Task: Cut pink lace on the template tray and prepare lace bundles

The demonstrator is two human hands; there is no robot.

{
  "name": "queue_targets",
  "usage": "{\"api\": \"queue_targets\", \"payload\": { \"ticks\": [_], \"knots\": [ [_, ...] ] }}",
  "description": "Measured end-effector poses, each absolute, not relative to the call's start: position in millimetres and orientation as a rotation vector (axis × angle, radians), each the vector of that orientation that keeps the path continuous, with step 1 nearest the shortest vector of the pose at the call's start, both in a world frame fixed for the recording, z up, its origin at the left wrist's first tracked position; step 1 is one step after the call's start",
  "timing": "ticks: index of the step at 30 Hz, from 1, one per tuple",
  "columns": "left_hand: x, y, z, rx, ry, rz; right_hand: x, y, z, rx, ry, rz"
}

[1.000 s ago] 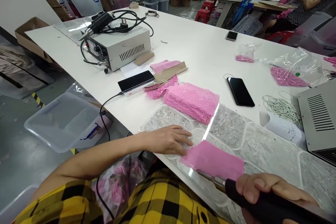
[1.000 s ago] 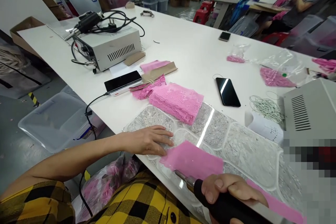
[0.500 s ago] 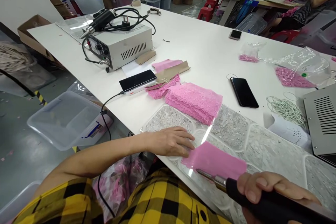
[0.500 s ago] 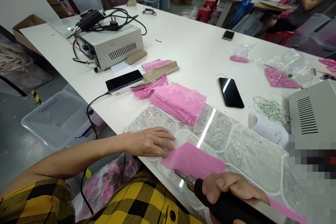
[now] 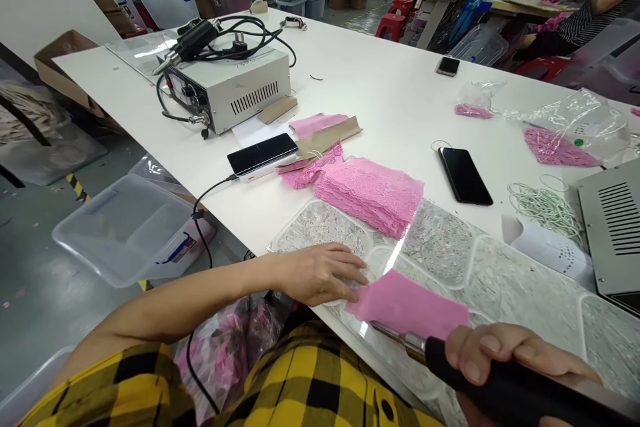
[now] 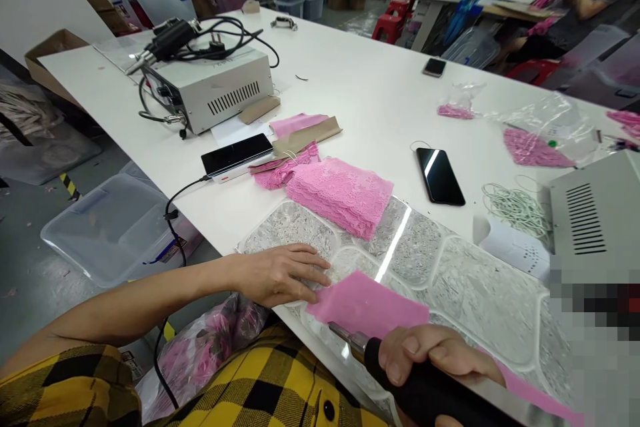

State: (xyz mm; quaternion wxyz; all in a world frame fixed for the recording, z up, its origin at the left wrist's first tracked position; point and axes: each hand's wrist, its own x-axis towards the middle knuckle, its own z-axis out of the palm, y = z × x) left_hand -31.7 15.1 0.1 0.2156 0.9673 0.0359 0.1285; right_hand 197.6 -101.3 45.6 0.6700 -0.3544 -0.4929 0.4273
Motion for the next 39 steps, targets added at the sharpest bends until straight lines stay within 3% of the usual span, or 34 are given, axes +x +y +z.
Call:
{"api": "queue_targets", "payload": {
  "ticks": [10,39],
  "knots": [
    [-39,15,-5,2.737,0.133,0.272,165,-95,53,-0.817,-1.073,0.929],
    [-45,12,-7,2.797,0.111,0.448,164,-92,50,-0.79,-1.129,0.905]
  ]
}}
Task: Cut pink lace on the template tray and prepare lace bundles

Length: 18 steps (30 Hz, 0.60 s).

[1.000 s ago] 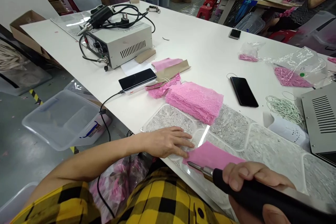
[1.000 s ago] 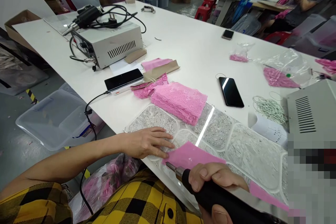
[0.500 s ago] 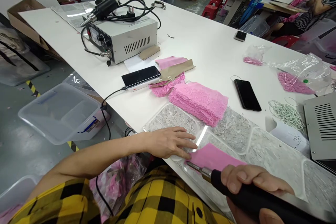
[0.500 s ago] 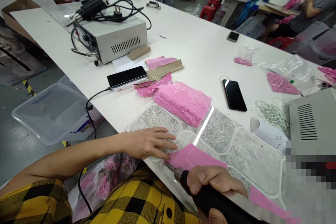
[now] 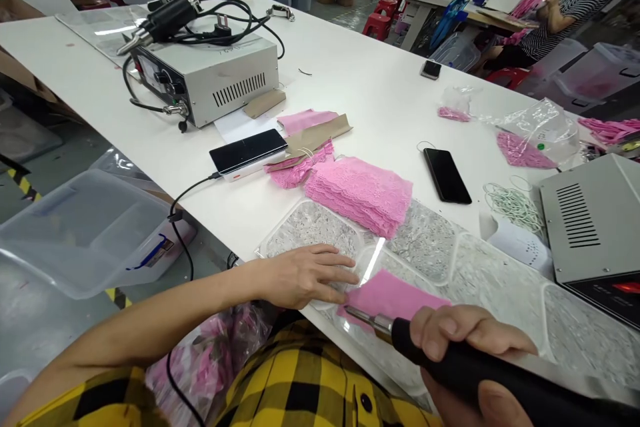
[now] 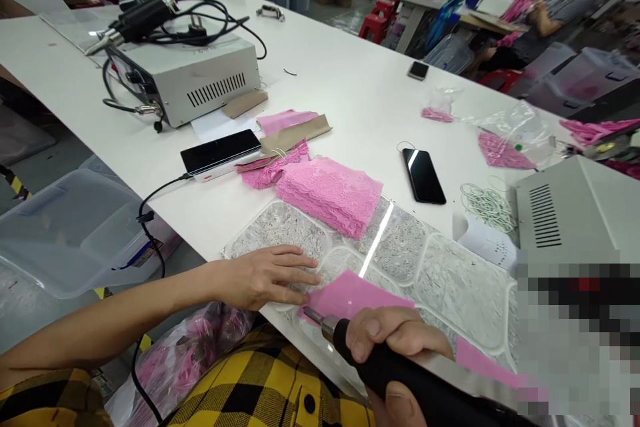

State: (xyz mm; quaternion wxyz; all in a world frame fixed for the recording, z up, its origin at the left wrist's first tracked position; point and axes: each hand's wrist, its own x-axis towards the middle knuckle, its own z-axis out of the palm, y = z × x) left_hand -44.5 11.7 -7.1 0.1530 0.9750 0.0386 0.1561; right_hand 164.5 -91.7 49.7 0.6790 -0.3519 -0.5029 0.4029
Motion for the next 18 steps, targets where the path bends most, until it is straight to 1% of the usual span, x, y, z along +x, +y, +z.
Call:
{"api": "queue_targets", "payload": {
  "ticks": [7,13,18],
  "knots": [
    [-48,10,-5,2.795,0.097,0.434,175,-86,41,-0.768,-1.129,0.842],
    [-47,9,-3,2.798,0.077,0.545,166,-81,41,-0.76,-1.155,0.851],
    [-47,9,-4,2.802,0.086,0.569,169,-80,39,-0.768,-1.169,0.83]
  ]
}}
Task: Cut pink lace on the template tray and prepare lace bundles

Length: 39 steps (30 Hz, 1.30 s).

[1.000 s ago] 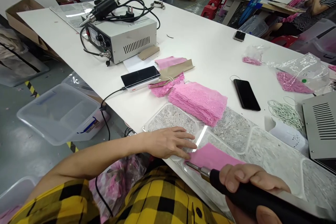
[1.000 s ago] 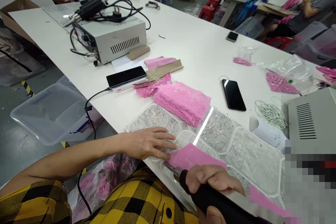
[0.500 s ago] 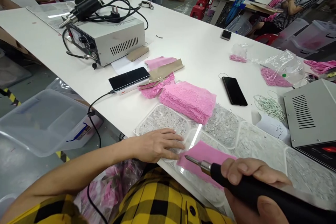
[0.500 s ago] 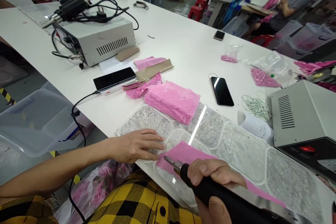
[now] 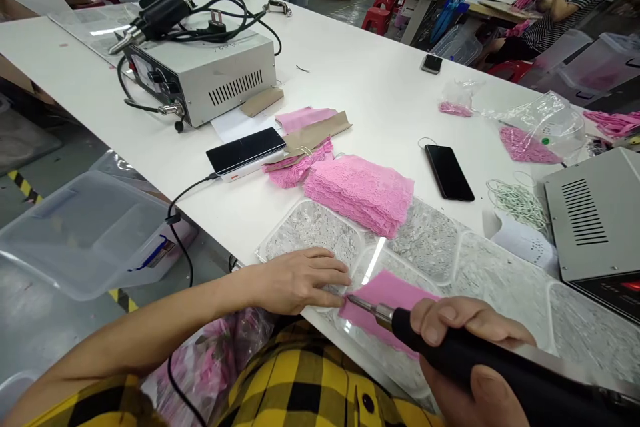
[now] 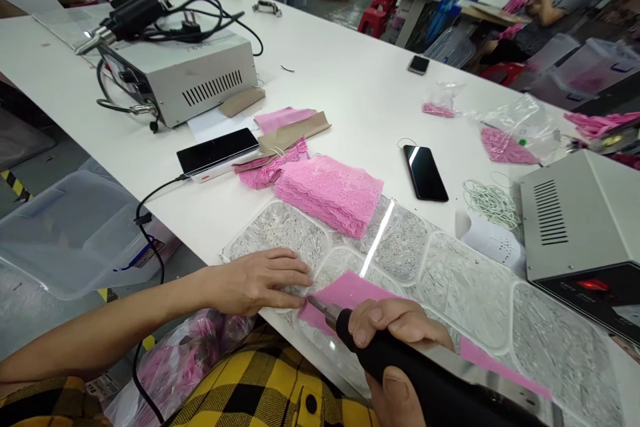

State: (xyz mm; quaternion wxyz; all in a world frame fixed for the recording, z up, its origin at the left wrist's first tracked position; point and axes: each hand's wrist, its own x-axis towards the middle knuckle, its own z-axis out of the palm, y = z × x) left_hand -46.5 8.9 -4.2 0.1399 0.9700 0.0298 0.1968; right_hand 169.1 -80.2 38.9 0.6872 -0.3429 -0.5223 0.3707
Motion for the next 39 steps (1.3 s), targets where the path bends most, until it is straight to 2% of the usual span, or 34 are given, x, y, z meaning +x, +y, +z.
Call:
{"api": "queue_targets", "payload": {
  "ticks": [21,30,39],
  "knots": [
    [-47,10,-4,2.792,0.093,0.506,162,-80,42,-0.745,-1.161,0.87],
    [-35,4,3,2.734,0.196,0.566,207,-72,39,-0.904,-0.99,0.566],
    [-7,5,-8,2.803,0.249,0.479,205,-65,32,-0.893,-0.972,0.568]
  ]
}}
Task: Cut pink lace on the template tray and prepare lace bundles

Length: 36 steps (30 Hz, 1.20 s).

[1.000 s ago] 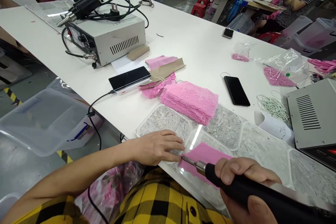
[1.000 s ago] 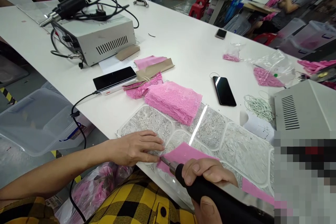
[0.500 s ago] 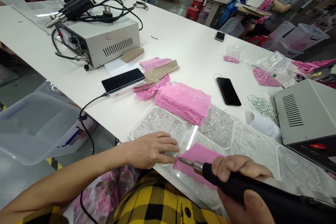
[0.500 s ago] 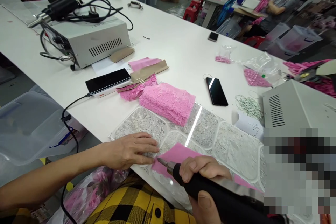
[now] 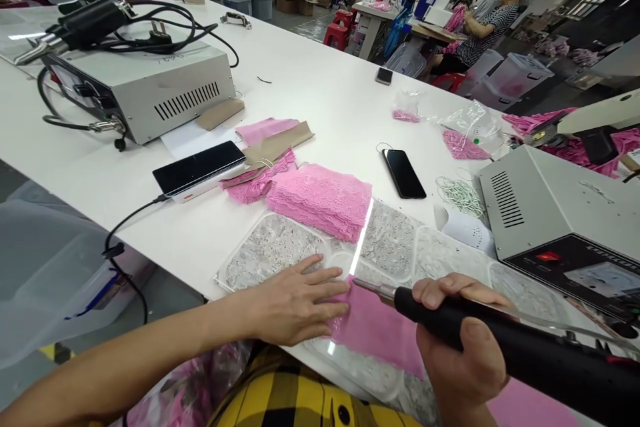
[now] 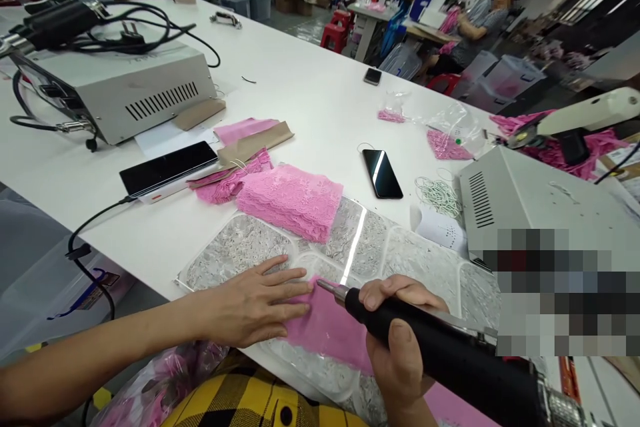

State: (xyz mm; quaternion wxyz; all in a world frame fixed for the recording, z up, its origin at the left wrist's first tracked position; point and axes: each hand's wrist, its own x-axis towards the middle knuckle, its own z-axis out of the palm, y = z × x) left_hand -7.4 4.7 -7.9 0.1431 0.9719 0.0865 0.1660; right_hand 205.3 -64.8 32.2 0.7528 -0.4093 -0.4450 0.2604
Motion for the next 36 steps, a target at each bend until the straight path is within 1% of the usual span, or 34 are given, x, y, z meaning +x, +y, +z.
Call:
{"api": "queue_targets", "payload": {
  "ticks": [21,27,36],
  "knots": [
    [-8,5,-11,2.805,0.26,0.51,203,-61,31,-0.912,-1.067,0.552],
    [-22,-2,-6,2.791,0.258,0.511,207,-61,32,-0.907,-0.964,0.582],
    [-40,-14,-3,2.72,0.283,0.542,199,-64,33,-0.901,-0.976,0.654]
  ]
}}
